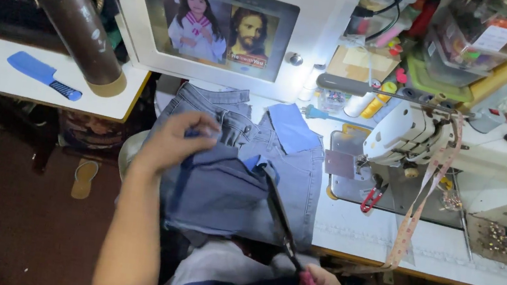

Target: Repairing a pair of jeans by cutting denim patches and positioning them over damaged areas at a sewing workstation.

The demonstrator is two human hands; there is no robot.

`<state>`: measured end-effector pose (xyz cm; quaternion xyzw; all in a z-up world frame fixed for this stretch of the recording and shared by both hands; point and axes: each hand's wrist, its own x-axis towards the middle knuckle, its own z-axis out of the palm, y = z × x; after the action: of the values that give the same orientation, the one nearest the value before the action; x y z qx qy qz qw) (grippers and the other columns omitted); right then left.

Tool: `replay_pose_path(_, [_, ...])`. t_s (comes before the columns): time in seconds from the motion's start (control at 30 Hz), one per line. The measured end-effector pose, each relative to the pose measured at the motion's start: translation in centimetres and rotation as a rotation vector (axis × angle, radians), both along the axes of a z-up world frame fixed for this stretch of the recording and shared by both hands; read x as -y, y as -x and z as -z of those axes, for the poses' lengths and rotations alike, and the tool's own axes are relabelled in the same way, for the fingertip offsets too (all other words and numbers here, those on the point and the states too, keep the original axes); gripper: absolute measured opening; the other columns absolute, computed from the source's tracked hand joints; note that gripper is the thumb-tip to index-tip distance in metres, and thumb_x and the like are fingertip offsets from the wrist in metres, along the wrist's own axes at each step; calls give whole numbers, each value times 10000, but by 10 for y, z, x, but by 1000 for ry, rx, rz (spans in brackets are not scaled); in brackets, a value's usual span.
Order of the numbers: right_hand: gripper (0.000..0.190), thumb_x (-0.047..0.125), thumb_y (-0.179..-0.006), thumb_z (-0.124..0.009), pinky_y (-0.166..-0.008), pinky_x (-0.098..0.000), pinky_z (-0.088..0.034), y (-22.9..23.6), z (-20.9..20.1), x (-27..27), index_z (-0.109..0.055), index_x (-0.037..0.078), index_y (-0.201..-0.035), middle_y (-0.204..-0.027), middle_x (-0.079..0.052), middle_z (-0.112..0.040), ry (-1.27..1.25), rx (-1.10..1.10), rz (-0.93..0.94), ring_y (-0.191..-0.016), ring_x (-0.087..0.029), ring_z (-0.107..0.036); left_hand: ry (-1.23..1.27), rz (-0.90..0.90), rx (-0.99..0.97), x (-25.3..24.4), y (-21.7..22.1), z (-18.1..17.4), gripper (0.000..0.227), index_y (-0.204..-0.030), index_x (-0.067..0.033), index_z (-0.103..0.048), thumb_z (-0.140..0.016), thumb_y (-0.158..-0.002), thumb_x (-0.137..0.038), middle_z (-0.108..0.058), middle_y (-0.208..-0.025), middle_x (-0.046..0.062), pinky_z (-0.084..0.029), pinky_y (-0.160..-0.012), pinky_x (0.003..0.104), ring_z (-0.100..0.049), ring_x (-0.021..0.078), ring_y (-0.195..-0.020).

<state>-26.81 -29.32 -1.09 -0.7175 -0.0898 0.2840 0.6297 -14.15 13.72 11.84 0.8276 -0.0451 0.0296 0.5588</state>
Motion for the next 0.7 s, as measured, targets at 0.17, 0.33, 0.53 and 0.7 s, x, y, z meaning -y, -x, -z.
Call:
replay_pose_path(0.17, [346, 324, -885, -817, -576, -253, -230, 6, 18, -5, -577, 75, -882, -755, 19, -424, -145, -177, 12, -636, -95, -358, -339, -269, -75, 39, -33, -43, 323, -1052, -136, -617, -565, -979, -446, -657, -1057, 19, -433, -763, 411, -596, 234, -928])
replay_pose_path(0.33, [287, 207, -953, -752, -320, -221, -243, 11, 45, 0, -531, 26, -931, -539, 14, -455, -488, -354, 37, -361, -54, -379, -350, -314, -352, 45, -6, -23, 344, -1002, -158, -506, -521, -1011, -502, -578, -988, 13, -408, -759, 385, -545, 209, -885])
replay_pose_path(0.53, [628, 612, -767, -771, -415, -266, -184, 4, 10, -3, -495, 53, -692, -446, -23, -444, -265, -258, 1, -407, -116, -372, -507, -104, -478, 37, 25, 57, 324, -927, -189, -508, -713, -878, -435, -562, -1050, 19, -413, -746, 360, -526, 208, -857])
replay_pose_path(0.7, [579, 348, -647, -934, -282, -288, -275, -12, 85, 35, -525, -15, -837, -435, -95, -406, -218, -675, 58, -301, -201, -408, -162, 139, -169, 39, 17, 69, 565, -1211, -84, -673, -480, -752, 183, -575, -1348, 87, -454, -1123, 437, -563, 262, -1284])
